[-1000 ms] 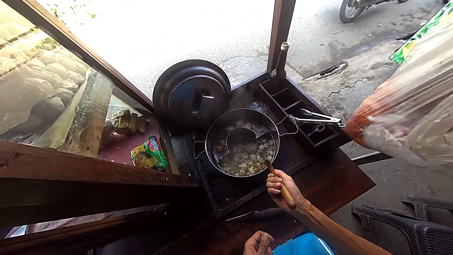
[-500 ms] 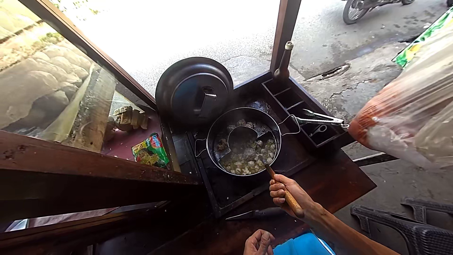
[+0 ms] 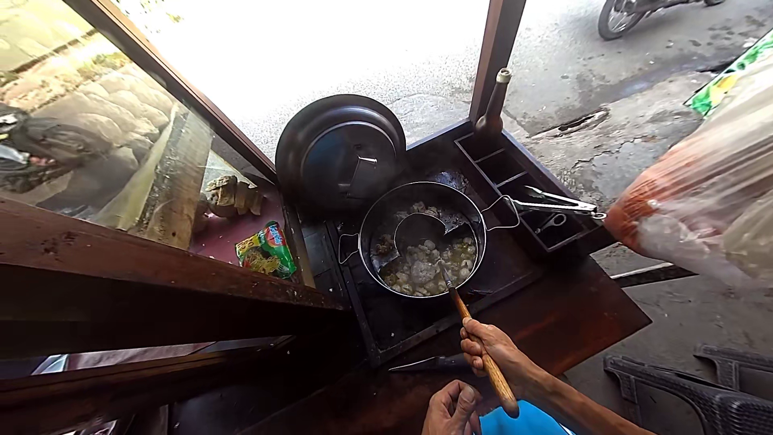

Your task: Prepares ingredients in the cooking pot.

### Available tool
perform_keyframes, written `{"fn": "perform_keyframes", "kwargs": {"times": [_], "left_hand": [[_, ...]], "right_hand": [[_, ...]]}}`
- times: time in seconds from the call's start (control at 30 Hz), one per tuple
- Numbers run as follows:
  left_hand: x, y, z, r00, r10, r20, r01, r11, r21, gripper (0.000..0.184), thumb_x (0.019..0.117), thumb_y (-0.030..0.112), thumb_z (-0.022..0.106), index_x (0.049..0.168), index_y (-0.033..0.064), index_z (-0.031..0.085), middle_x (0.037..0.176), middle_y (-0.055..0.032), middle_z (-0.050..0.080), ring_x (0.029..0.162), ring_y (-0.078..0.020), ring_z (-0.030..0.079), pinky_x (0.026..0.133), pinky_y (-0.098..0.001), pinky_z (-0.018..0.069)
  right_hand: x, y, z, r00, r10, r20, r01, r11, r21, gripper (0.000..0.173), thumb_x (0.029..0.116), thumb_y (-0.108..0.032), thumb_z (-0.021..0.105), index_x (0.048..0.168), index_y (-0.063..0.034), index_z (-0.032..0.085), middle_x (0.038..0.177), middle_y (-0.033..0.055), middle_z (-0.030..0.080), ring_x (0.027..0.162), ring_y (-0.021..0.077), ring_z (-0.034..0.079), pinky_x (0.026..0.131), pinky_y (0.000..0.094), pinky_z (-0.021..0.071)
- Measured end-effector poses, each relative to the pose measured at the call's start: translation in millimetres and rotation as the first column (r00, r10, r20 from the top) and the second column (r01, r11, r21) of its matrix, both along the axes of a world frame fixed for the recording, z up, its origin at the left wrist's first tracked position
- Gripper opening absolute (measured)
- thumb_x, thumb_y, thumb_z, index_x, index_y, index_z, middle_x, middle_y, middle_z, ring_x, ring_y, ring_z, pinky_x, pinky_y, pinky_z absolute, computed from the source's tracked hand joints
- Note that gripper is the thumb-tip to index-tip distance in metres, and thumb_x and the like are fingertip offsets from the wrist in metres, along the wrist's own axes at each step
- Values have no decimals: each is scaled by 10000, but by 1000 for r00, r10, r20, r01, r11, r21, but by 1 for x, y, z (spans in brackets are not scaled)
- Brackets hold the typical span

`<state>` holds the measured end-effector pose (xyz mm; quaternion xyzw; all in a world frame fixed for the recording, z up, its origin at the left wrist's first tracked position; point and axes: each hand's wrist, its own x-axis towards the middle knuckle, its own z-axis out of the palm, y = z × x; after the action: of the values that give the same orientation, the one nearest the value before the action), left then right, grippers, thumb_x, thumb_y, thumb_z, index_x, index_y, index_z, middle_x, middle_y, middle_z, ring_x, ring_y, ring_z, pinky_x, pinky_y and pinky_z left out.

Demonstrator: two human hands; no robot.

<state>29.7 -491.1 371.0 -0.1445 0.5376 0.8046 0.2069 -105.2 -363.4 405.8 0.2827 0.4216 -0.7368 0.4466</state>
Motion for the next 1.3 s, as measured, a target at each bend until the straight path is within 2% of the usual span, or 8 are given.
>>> {"fn": "perform_keyframes", "kwargs": {"times": [0.23, 0.57, 0.7, 0.83, 0.9, 1.07, 1.2, 1.3], "left_hand": [[-13, 11, 11, 995, -83, -59, 87, 994, 69, 394, 1030, 450, 571, 934, 76, 652, 687, 57, 675, 531, -5, 570, 527, -177, 485], [-16, 17, 11, 988, -140, -68, 146, 986, 85, 307, 1055, 327, 547, 952, 60, 659, 673, 66, 644, 535, -2, 550, 528, -177, 473], [-16, 18, 9, 983, -158, -92, 165, 983, 82, 326, 1062, 319, 540, 1019, 28, 681, 682, 64, 646, 541, 5, 541, 533, -169, 462], [-15, 19, 8, 983, -157, -95, 166, 982, 91, 333, 1063, 325, 539, 1034, 23, 674, 684, 59, 643, 549, 1, 549, 540, -173, 469], [-15, 19, 7, 984, -153, -91, 162, 982, 94, 319, 1064, 311, 536, 1030, 24, 671, 683, 59, 642, 547, 1, 545, 541, -170, 464], [-14, 17, 8, 983, -157, -93, 164, 983, 80, 311, 1063, 306, 531, 1021, 29, 665, 686, 62, 632, 555, -2, 545, 539, -178, 467], [-14, 18, 9, 984, -167, -70, 172, 982, 83, 292, 1065, 296, 528, 1021, 39, 659, 683, 70, 627, 555, -1, 546, 537, -176, 466], [-14, 18, 10, 983, -177, -57, 181, 980, 83, 296, 1067, 283, 523, 1037, 23, 661, 692, 64, 632, 562, -2, 551, 545, -175, 466]], "right_hand": [[13, 2, -19, 996, -2, -86, 2, 1000, -2, 343, 1145, -245, 297, 924, -58, 481, 533, -24, 443, 392, 44, 469, 390, 174, 447], [6, 14, -21, 998, -52, 23, 55, 990, -127, 394, 1145, -294, 272, 902, -77, 492, 533, -37, 437, 388, 27, 466, 386, 153, 435], [1, 23, -29, 990, -99, 103, 126, 947, -296, 447, 1138, -330, 229, 873, -94, 501, 522, -46, 440, 388, 17, 469, 389, 144, 429], [-5, 35, -33, 968, -119, 223, 219, 835, -504, 423, 1110, -316, 265, 874, -97, 540, 563, -45, 490, 416, 0, 510, 414, 123, 459], [-4, 35, -29, 977, -100, 188, 177, 873, -454, 443, 1121, -318, 246, 864, -94, 529, 543, -47, 470, 404, 2, 494, 407, 124, 449], [9, 30, -27, 994, 41, -98, -53, 992, -117, 399, 1130, -226, 241, 871, -78, 507, 512, -43, 441, 391, 26, 468, 400, 154, 439], [14, 35, -24, 943, 205, -261, -193, 979, 71, 337, 1122, -205, 326, 871, -80, 511, 518, -34, 467, 397, 47, 479, 407, 182, 450], [9, 43, -19, 859, 402, -317, -321, 905, 280, 302, 1112, -237, 392, 877, -88, 510, 539, -19, 493, 409, 76, 496, 415, 221, 467]]}}
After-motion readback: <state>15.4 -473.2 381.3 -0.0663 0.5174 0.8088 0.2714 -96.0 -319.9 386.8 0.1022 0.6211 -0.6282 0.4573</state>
